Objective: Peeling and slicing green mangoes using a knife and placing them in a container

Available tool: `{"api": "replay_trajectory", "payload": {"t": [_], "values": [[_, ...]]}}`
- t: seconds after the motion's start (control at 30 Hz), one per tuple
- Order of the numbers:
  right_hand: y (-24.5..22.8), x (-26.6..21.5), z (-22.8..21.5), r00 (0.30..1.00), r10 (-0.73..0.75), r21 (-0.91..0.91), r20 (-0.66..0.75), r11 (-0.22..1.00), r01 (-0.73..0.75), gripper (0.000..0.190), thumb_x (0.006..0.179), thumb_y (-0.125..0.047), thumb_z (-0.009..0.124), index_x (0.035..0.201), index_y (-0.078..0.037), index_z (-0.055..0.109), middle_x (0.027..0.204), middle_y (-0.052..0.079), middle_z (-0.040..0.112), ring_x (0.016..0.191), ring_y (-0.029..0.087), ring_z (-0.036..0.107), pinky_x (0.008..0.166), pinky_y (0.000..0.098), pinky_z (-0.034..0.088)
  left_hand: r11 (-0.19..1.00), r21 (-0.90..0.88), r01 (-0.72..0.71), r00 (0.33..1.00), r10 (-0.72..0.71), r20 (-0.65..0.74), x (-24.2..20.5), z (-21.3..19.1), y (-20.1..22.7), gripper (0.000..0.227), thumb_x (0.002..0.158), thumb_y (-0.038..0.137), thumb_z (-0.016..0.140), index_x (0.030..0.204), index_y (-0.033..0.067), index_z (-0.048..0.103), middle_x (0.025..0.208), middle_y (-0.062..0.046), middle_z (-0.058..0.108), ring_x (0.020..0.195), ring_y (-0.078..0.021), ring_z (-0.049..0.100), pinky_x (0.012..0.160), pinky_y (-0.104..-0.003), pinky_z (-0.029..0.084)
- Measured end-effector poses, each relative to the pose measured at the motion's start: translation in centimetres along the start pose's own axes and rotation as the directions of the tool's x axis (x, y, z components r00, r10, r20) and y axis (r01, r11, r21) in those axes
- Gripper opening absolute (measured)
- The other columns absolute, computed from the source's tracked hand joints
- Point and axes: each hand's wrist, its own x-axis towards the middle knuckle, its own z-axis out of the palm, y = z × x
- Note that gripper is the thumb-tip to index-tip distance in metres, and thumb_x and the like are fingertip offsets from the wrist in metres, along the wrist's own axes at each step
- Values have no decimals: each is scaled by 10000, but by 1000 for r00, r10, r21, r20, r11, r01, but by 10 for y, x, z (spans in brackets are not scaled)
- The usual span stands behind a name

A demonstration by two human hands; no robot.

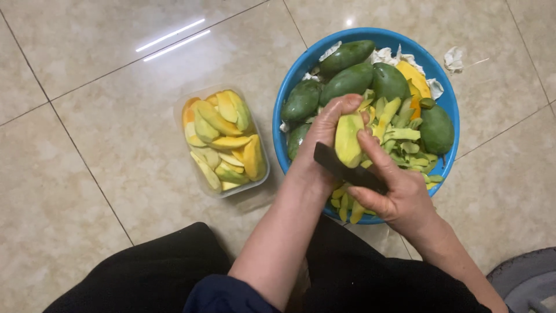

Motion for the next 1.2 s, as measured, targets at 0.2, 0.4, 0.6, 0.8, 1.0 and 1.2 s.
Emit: {"api": "replay_trajectory", "payload": {"t": [0.2, 0.4, 0.6, 0.8, 1.0, 1.2], "values": [[-7, -11, 1, 997, -22, 45, -71, 999, 25, 810, 783, -273, 860, 1525, -101, 586, 831, 143, 794, 1243, 279, 642, 1172, 422, 441, 999, -25, 36, 993, -38, -110, -12, 27, -8, 373, 826, 200, 790, 1098, 155, 538, 811, -68, 603, 615, -146, 617, 556, -267, 531], [-16, -4, -1, 991, -65, 66, -118, 995, 73, 770, 806, -242, 853, 1511, -84, 586, 565, 67, 676, 839, 175, 744, 1131, 356, 464, 998, -45, -40, 992, 34, -121, -10, 28, -15, 324, 848, 174, 755, 1076, 152, 526, 776, -65, 573, 586, -141, 585, 526, -266, 507], [-21, 1, -6, 987, 131, 78, 92, 987, -139, 743, 842, -256, 777, 1498, -112, 458, 1372, 135, 718, 1154, 200, 725, 937, 291, 547, 997, 5, -81, 979, 81, -189, -15, 38, -12, 307, 820, 199, 758, 1058, 138, 574, 794, -72, 579, 611, -122, 578, 536, -249, 484], [-22, 10, -3, 990, 69, 402, 119, 909, -112, 659, 907, -159, 709, 1495, -72, 425, 1584, 138, 442, 1343, 296, 596, 1134, 399, 524, 989, 47, -142, 969, 149, -199, -5, 22, -14, 351, 843, 228, 771, 1105, 118, 566, 830, -95, 581, 655, -126, 593, 566, -258, 490], [-23, 15, 5, 967, 185, 412, 175, 878, -243, 923, 846, -254, 707, 1619, -6, 267, 1615, 109, 455, 600, 43, 469, 520, 168, 383, 968, 117, -223, 954, 241, -176, 3, 4, -19, 336, 924, 333, 766, 1090, 85, 611, 829, -117, 627, 678, -145, 639, 608, -269, 541], [-5, 11, 14, 957, 246, 642, 156, 711, -287, 774, 882, -117, 696, 1574, -53, 356, 1670, 104, 394, 1198, 222, 605, 879, 235, 489, 939, 137, -315, 927, 335, -166, -11, 24, -16, 327, 949, 361, 721, 1097, 102, 587, 859, -85, 631, 703, -137, 652, 638, -256, 565]]}}
